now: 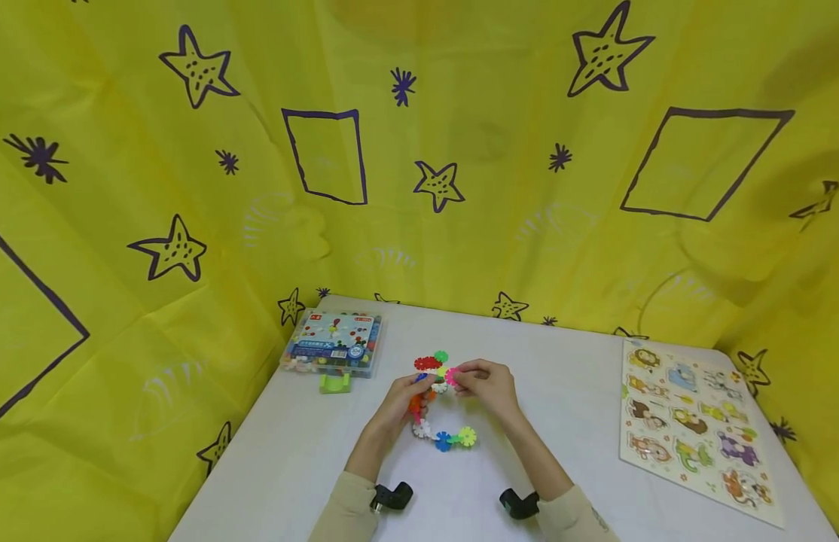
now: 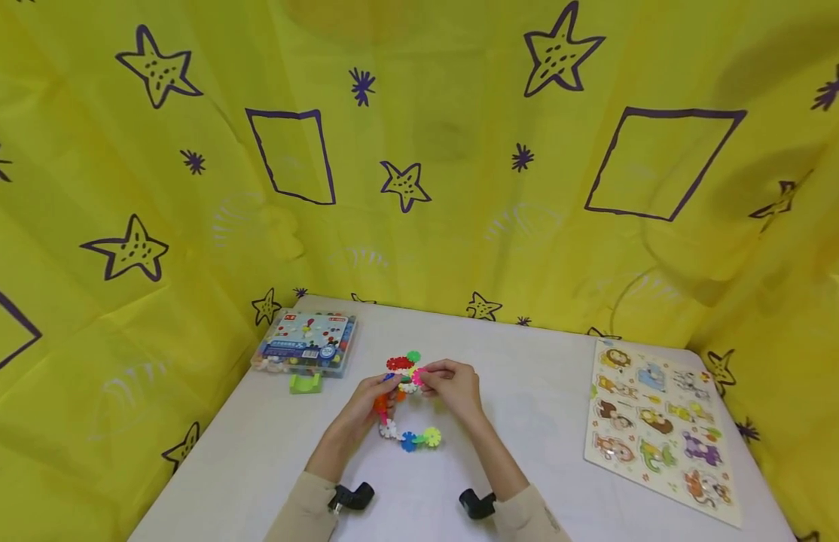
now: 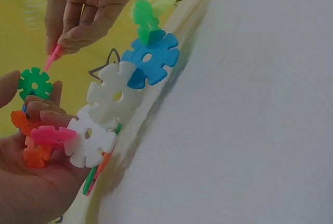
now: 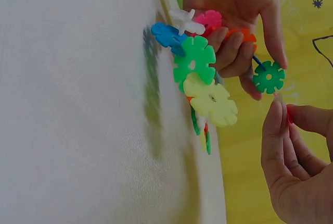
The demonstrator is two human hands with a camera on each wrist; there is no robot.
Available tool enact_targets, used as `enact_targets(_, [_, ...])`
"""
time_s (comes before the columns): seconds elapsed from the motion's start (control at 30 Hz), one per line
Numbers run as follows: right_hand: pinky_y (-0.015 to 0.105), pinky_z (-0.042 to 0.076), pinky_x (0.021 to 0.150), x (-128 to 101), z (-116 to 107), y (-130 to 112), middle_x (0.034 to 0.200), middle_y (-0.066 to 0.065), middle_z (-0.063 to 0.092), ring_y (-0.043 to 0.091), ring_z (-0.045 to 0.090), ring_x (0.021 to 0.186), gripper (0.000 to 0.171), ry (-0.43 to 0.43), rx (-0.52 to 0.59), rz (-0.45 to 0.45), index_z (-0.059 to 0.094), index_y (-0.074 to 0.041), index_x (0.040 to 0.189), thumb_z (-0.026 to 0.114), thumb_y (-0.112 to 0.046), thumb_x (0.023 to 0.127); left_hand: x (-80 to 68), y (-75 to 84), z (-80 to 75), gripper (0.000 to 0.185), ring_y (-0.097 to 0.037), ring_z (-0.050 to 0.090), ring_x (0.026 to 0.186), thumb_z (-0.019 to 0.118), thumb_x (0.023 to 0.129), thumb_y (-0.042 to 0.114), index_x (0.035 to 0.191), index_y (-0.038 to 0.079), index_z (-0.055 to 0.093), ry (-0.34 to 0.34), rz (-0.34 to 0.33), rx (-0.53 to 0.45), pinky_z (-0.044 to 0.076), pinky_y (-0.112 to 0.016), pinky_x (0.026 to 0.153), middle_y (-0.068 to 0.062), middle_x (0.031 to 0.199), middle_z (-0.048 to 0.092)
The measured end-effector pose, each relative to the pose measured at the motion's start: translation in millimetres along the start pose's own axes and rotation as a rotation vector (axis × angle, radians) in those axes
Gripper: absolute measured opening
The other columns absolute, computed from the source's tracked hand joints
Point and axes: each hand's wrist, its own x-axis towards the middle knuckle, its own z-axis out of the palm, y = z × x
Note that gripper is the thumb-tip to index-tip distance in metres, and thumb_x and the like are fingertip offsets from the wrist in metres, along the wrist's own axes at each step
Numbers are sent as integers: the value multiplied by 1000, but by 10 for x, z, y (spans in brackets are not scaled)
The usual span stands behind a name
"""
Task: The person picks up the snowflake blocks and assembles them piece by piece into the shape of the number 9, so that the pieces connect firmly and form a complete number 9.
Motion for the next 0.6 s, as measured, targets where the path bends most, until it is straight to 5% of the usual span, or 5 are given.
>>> enact_targets(0.17, [50,62,77,-46,23,-19,89,20,75,36,77,78,17,-3,78,18,73,9,105,78,-1,92,9,-10,-7,42,-16,49,71,67,102,40,104,-2,62,-13,14,-24,45,-25,65,-4,83,53])
enact_targets(0.43, [38,63,69,-76,67,-10,86,19,75,25,77,72,14,25,134,39,71,10,103,76,3,92,5,-20,-11,49,-16,52,72,66,103,37,111,-11,61,-42,34,-30,48,-24,66,-6,88,59])
enact_targets(0.6, [36,63,68,-88,80,-12,87,20,75,25,77,72,15,36,150,31,71,11,103,76,4,92,-8,-8,-9,38,-17,51,74,67,103,32,112,-5,63,-66,46,-25,48,-24,68,-7,88,58])
